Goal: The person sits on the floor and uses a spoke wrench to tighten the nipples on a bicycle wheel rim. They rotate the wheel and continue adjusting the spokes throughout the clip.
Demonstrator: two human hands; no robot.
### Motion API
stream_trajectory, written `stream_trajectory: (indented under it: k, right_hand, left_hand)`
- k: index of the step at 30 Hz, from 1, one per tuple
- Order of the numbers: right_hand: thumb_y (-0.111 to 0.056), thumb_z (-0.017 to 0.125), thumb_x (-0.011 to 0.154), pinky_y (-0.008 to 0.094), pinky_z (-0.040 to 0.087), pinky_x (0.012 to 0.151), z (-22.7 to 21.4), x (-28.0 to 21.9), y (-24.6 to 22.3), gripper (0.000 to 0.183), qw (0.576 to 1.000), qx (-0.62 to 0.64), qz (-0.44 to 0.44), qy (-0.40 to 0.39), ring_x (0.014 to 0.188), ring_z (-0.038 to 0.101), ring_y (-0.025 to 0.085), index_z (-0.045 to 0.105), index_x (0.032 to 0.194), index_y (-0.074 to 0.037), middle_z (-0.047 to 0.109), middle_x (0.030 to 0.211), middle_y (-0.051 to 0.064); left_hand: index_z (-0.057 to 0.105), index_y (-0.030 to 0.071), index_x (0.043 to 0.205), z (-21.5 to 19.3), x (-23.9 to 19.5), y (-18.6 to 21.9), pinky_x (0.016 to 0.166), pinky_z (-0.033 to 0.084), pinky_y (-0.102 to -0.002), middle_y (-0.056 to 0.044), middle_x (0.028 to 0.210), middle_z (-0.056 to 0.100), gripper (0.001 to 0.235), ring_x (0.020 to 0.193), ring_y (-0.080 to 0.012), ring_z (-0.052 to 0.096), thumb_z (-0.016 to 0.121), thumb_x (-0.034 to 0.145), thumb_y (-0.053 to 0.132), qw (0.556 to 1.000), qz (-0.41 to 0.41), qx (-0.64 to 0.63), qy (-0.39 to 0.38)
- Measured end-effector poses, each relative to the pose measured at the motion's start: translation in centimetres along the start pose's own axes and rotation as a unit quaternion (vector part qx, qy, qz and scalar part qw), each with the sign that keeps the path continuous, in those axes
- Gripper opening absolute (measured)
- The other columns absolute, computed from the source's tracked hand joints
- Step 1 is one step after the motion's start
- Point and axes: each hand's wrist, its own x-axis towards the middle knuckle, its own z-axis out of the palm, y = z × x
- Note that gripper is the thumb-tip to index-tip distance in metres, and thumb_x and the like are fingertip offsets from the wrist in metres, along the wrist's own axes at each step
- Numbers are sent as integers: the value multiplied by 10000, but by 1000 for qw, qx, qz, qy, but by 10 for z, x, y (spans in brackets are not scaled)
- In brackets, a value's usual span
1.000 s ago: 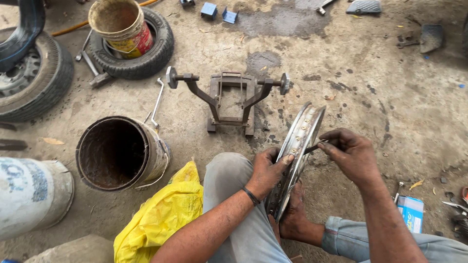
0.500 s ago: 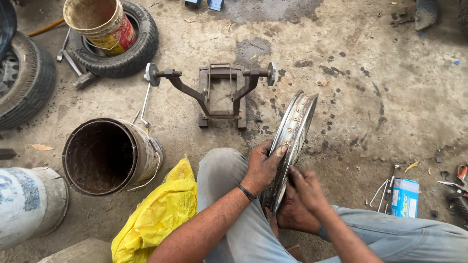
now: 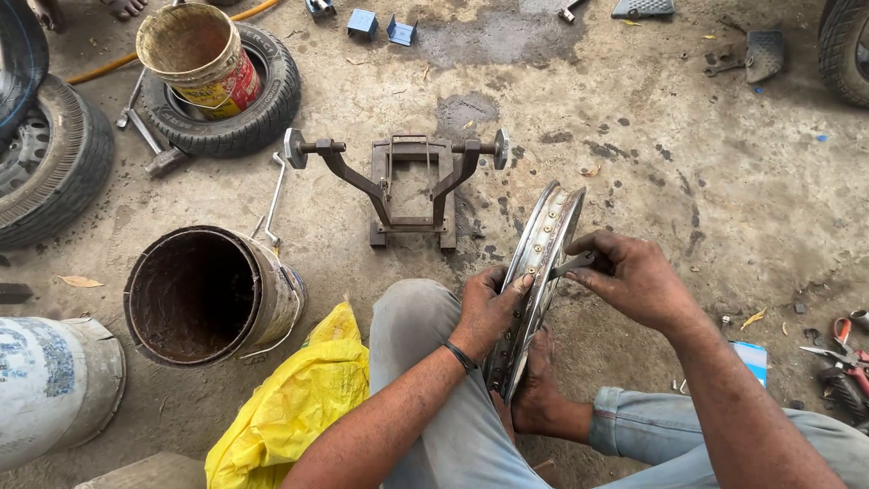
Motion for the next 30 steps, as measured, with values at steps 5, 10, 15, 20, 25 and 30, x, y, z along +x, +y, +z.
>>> stream_trajectory:
  k: [5,10,15,20,25,30]
  right_hand:
    - [-192,792,846,337,644,821,-3,2,-26,296,1000,20,8,-2,887,752,134,743,1129,-119,800,957,61]
    - [-196,779,853,334,651,773,3,7,-14,241,996,-84,-3,-15,824,759,135,755,1082,-125,796,946,48]
    - [-263,739,880,341,676,752,3,16,-4,184,993,-105,6,-51,777,768,135,760,1003,-128,798,909,43]
    - [-296,691,903,341,642,773,13,7,-2,216,987,-84,46,-129,758,755,135,779,1054,-169,821,910,41]
    - [-244,620,973,334,598,675,62,-18,22,218,986,59,87,-127,713,667,148,760,1059,-100,751,828,82]
    - [-171,628,983,299,534,582,106,-33,54,199,985,149,-92,13,657,654,102,718,955,4,703,742,49]
  left_hand:
    - [717,4,1061,-2,-1,4,684,588,-263,-56,879,733,303,777,-92,673,737,938,280,999,-33,4,7]
    - [706,-19,1005,-2,-4,4,660,573,-274,-87,875,716,270,766,-112,651,748,946,241,999,-42,-24,11]
    - [699,-1,1003,-4,0,3,688,585,-257,-75,888,721,241,790,-90,659,750,940,226,999,-32,-4,8]
    - [700,-2,1030,-5,4,9,682,574,-269,-66,901,714,263,781,-99,647,743,937,239,999,-41,-28,-6]
    - [720,14,1034,-6,4,8,670,574,-272,-56,878,725,288,760,-98,653,710,948,289,999,-44,-19,-13]
    - [723,15,1056,-5,-1,3,733,574,-247,-30,922,733,271,820,-74,658,714,961,268,998,-19,-55,-27]
